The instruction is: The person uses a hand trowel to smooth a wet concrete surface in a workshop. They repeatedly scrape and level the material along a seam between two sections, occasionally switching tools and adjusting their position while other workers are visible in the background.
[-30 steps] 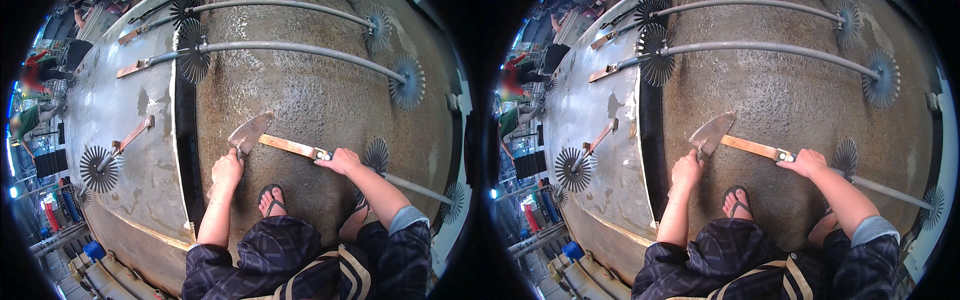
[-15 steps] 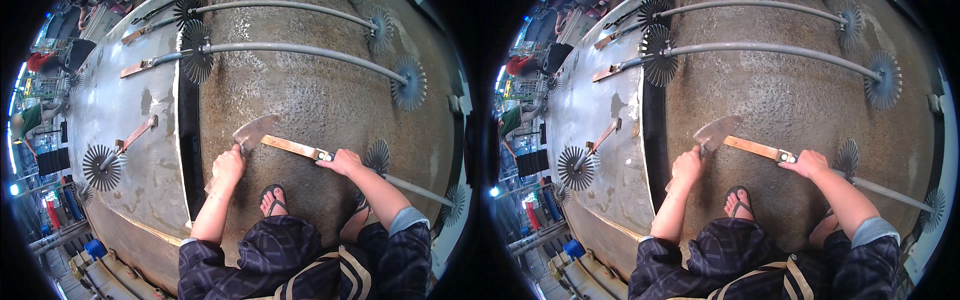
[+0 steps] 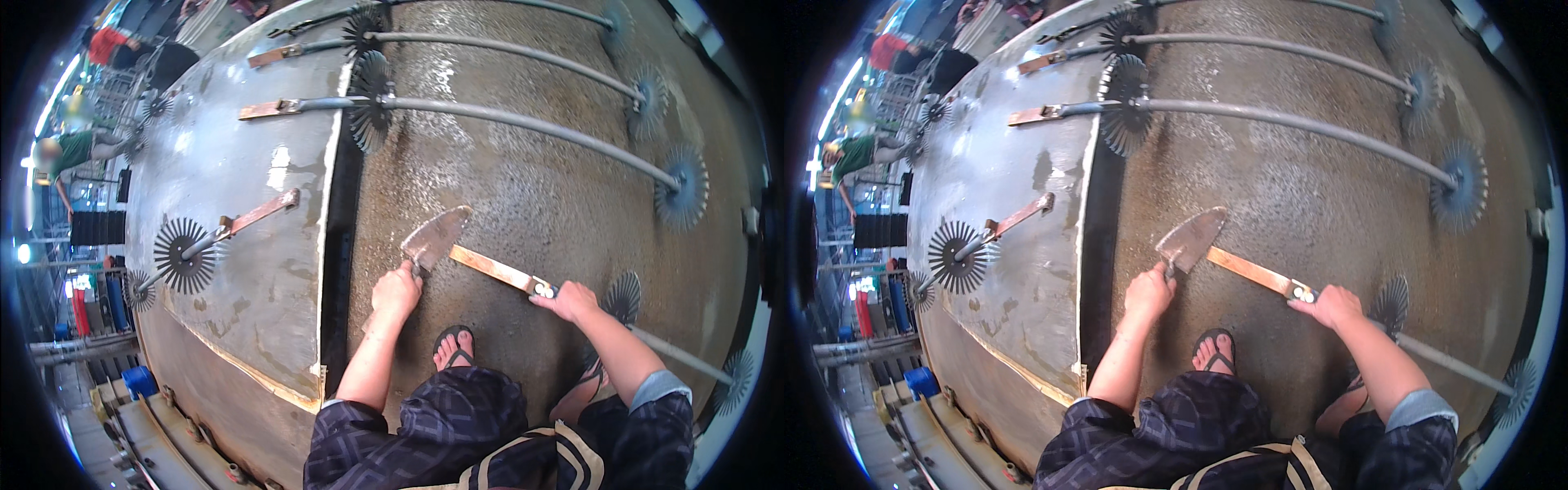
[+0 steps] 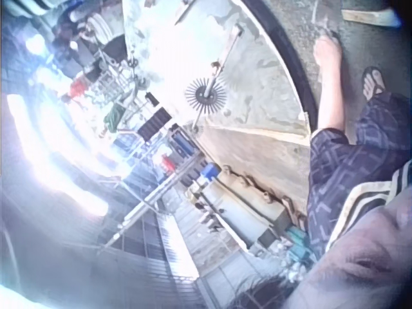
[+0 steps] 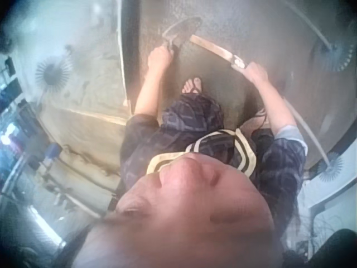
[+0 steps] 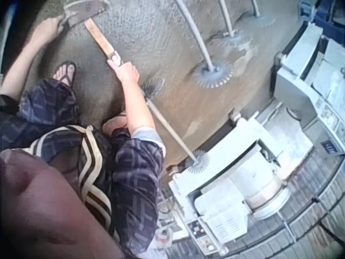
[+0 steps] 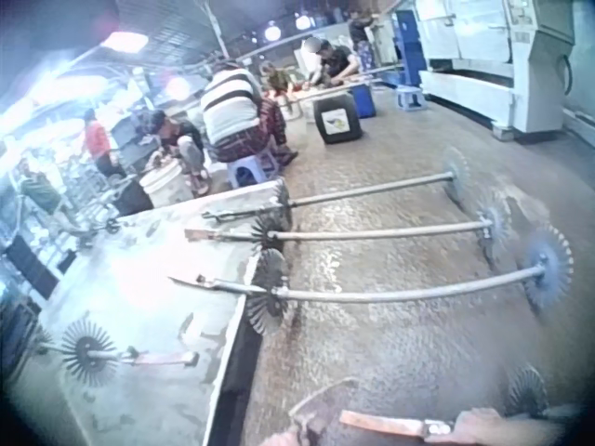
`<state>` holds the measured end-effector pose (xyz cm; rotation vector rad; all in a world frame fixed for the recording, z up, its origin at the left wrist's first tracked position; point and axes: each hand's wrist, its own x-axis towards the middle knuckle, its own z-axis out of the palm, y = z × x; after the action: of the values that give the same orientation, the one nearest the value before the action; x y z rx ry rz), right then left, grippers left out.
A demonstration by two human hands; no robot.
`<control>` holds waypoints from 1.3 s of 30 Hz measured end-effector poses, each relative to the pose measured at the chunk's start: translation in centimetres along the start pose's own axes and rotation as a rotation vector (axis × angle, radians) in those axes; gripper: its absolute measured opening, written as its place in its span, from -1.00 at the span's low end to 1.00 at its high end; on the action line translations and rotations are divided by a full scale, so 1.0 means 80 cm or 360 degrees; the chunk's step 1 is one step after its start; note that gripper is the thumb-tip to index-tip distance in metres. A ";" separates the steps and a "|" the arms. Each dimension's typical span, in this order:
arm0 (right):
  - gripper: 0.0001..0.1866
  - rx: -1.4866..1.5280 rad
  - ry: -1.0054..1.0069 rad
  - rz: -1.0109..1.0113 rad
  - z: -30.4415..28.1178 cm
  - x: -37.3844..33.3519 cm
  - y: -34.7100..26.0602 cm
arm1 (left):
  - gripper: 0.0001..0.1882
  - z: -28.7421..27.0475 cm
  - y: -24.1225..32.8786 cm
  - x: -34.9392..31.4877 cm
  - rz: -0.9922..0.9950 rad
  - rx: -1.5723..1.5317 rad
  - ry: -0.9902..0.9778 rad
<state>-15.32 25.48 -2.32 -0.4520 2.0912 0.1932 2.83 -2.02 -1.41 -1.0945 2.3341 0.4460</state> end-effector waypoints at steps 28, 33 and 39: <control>-0.04 -0.0068 0.0146 -0.0076 0.011 -0.023 -0.007 | -0.47 0.038 -0.036 -0.033 -0.0311 -0.0528 0.0000; -0.05 -0.0096 0.0209 -0.0096 -0.029 -0.036 -0.029 | -0.22 -0.015 0.023 -0.063 0.0790 -0.0366 0.0999; -0.03 -0.0239 0.0184 -0.0259 -0.043 -0.075 -0.091 | -0.58 -0.003 0.064 -0.020 0.1378 0.0364 0.0503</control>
<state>-12.32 19.19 4.88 -0.7367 2.1488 0.2340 -0.37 2.02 0.10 0.0099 2.9758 0.2947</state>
